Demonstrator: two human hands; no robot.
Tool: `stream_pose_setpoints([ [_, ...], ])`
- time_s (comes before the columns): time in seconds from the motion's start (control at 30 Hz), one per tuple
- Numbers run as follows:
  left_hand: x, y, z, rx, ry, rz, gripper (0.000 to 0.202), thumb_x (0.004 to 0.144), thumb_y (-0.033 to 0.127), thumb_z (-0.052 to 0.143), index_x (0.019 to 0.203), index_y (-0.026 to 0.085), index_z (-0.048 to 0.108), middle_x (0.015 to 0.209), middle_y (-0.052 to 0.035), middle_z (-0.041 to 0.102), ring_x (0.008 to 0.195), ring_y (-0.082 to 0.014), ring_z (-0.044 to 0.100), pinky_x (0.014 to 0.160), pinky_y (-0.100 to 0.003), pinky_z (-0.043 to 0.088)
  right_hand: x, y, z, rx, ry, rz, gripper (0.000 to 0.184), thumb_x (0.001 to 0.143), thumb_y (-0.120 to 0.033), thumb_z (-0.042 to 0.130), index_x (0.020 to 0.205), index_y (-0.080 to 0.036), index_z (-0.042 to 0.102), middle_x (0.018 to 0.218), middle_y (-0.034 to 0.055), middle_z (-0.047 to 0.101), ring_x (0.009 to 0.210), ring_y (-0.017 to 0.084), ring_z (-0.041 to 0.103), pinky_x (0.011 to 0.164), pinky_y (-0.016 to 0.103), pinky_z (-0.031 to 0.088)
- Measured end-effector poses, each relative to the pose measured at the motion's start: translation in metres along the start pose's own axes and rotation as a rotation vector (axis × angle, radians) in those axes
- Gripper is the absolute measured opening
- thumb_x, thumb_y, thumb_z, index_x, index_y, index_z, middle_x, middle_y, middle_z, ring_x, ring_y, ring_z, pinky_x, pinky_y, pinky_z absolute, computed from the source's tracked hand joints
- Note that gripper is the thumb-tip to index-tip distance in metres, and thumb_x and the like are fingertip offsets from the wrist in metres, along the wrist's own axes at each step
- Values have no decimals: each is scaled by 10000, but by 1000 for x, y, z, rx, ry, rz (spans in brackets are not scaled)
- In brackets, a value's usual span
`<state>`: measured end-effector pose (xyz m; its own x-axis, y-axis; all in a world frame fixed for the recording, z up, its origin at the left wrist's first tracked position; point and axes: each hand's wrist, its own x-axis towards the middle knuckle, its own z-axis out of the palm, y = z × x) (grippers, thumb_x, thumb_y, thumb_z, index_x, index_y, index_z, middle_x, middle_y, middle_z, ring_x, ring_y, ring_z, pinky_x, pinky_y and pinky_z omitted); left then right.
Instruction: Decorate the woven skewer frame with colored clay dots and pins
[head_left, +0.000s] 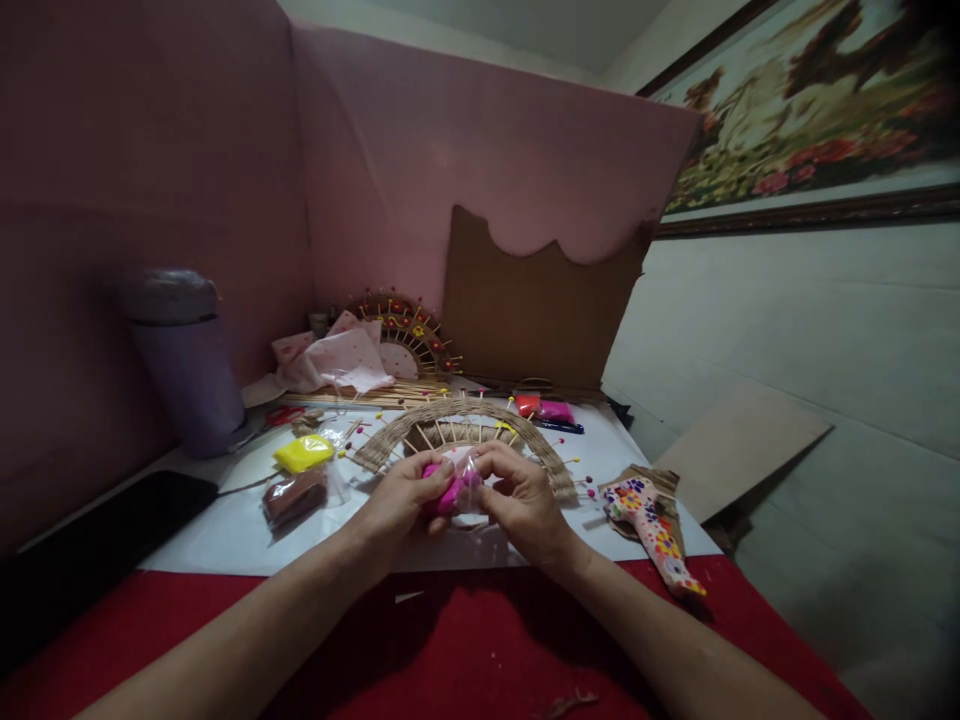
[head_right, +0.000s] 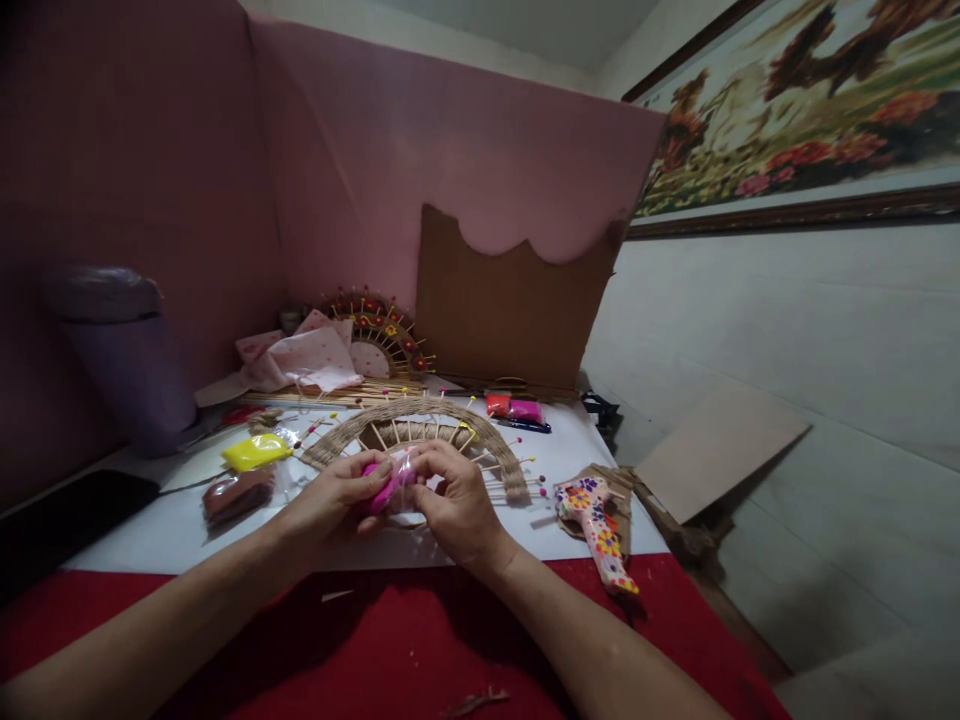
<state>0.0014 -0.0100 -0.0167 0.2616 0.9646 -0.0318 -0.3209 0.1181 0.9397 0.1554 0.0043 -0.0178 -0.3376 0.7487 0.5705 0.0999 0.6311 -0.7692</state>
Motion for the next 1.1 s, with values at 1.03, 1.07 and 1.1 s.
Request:
stream_pose_setpoints([
  [1.03, -1, 6, -5, 155, 1, 133, 381, 647, 333, 723, 887, 143, 495, 541, 31, 557, 389, -64, 439, 387, -180, 281, 7, -6, -10, -17, -54, 57, 137, 749, -240, 673, 870, -240, 738, 892, 43, 658, 857, 192, 602, 753, 311, 482],
  [1.07, 0, 6, -6, 166, 13, 134, 378, 644, 335, 719, 880, 147, 492, 531, 36, 553, 380, -64, 434, 381, -179, 274, 7, -5, -10, -39, -54, 40, 125, 765, -252, 657, 858, -237, 738, 877, 43, 657, 831, 187, 601, 726, 302, 485],
  [1.1, 2, 6, -7, 178, 28, 138, 373, 638, 333, 718, 871, 150, 492, 528, 40, 550, 377, -64, 431, 376, -178, 270, 7, -4, -9, -60, -57, 20, 125, 783, -263, 635, 852, -235, 736, 859, 43, 654, 808, 182, 599, 708, 297, 485],
])
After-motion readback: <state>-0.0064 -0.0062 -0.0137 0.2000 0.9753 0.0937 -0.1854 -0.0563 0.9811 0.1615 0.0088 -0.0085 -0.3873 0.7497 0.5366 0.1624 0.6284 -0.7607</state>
